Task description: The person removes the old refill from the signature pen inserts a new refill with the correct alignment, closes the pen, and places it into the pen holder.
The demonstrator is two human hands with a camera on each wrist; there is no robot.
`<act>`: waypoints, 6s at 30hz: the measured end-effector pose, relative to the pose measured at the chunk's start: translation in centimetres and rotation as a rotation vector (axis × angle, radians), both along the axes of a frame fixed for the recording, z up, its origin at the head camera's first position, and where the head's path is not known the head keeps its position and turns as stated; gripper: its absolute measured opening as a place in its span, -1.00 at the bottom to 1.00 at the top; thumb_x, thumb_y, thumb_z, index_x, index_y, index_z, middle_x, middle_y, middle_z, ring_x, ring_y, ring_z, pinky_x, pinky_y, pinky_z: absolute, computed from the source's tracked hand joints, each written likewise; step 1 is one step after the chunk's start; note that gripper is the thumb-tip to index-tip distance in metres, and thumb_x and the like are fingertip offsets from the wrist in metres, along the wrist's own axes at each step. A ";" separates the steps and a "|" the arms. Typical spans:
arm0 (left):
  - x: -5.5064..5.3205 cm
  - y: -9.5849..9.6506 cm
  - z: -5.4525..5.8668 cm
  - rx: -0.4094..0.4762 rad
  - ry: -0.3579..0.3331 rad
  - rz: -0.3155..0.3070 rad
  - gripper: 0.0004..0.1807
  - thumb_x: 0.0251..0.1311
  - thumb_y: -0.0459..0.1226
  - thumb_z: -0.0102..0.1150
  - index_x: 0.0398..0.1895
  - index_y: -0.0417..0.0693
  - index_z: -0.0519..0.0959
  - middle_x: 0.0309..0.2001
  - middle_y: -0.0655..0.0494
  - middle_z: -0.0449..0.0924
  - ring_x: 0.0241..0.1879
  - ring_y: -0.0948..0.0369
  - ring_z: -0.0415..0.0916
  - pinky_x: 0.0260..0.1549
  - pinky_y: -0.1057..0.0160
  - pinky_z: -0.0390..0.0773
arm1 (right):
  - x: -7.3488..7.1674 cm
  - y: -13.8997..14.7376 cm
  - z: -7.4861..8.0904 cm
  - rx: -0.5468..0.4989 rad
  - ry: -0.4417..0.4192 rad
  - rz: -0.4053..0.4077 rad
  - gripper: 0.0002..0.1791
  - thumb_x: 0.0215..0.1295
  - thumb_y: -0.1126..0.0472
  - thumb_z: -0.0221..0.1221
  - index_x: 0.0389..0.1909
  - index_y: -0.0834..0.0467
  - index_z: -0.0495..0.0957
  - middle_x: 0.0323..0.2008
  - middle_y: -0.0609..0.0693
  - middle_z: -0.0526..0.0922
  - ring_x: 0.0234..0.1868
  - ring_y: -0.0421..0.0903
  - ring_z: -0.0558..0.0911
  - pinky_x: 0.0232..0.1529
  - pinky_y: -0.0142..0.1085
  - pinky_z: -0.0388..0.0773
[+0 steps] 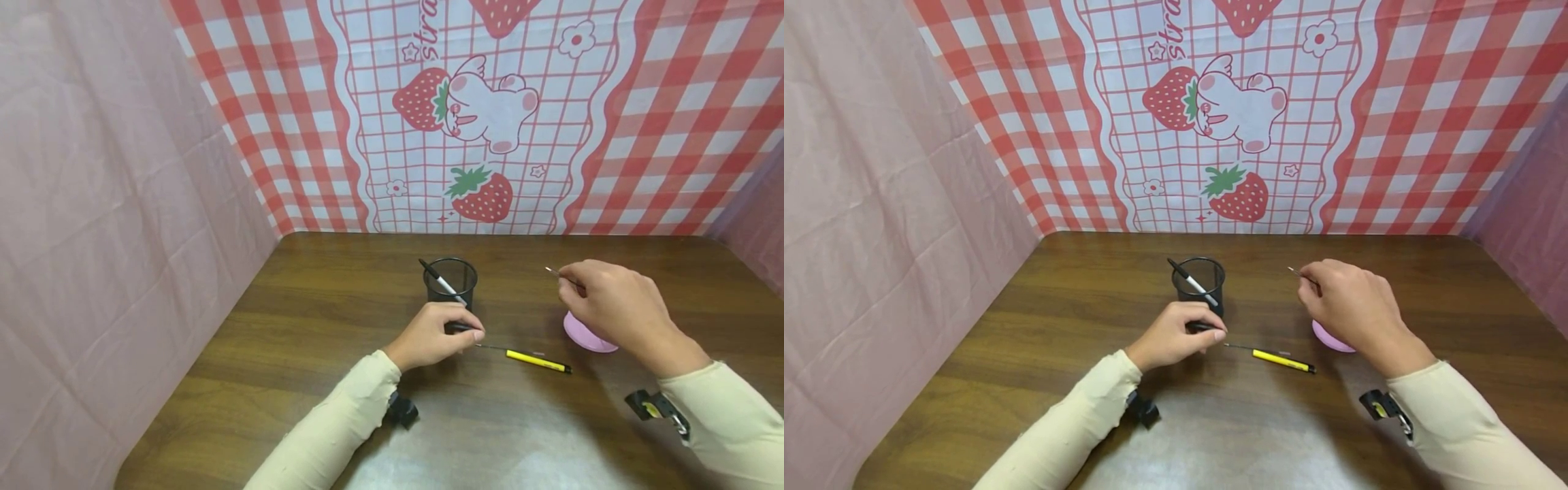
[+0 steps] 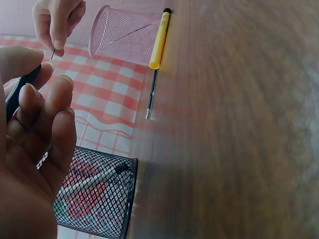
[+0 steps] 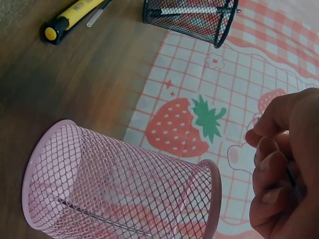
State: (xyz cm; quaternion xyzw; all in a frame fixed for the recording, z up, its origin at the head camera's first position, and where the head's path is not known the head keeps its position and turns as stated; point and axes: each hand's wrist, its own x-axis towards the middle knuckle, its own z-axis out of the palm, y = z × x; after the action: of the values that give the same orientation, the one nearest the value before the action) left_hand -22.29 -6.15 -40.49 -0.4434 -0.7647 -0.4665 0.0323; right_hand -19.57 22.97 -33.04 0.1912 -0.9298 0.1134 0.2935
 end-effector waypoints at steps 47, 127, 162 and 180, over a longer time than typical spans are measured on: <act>0.1 0.3 0.1 0.019 0.023 0.053 -0.88 0.30 -0.27 0.31 -0.19 -0.12 0.73 -0.36 0.34 0.60 -0.55 0.39 0.57 -0.49 0.41 0.62 | 1.0 -2.3 -2.2 0.112 -0.009 0.214 -0.89 0.10 0.09 0.38 -0.32 -0.07 0.75 -0.45 -0.25 0.62 -0.59 -0.26 0.53 -0.74 -0.27 0.32; -0.3 0.4 0.0 0.087 0.147 0.059 -0.94 0.30 -0.34 0.28 -0.24 -0.11 0.72 -0.43 0.28 0.56 -0.49 0.50 0.48 -0.42 0.42 0.59 | 0.9 -4.6 -3.7 0.019 -0.042 0.446 -0.90 0.14 0.19 0.40 -0.31 -0.03 0.73 -0.38 -0.33 0.64 -0.42 -0.38 0.57 -0.48 -0.32 0.57; -0.3 0.0 0.1 0.133 0.029 0.070 -0.87 0.29 -0.32 0.32 -0.16 -0.18 0.71 -0.30 0.18 0.62 -0.53 0.44 0.57 -0.40 0.37 0.64 | 0.5 -2.4 -3.5 -0.152 -0.133 0.472 -0.75 0.11 0.36 0.42 -0.26 -0.04 0.72 -0.45 -0.35 0.62 -0.52 -0.43 0.48 -0.49 -0.57 0.41; -0.4 0.0 0.0 0.129 0.013 0.067 -0.84 0.28 -0.32 0.33 -0.16 -0.23 0.71 -0.30 0.13 0.63 -0.52 0.43 0.57 -0.41 0.37 0.64 | 0.6 -3.1 -3.9 -0.142 -0.167 0.461 -0.77 0.16 0.36 0.36 -0.19 0.03 0.68 -0.47 -0.34 0.61 -0.53 -0.44 0.47 -0.54 -0.45 0.48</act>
State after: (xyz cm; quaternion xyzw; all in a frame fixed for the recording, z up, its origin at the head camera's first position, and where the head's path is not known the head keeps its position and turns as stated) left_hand -22.69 -6.14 -40.49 -0.4176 -0.7472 -0.5106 0.0813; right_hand -18.92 19.85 -36.91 0.3669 -0.8724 0.2574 0.1949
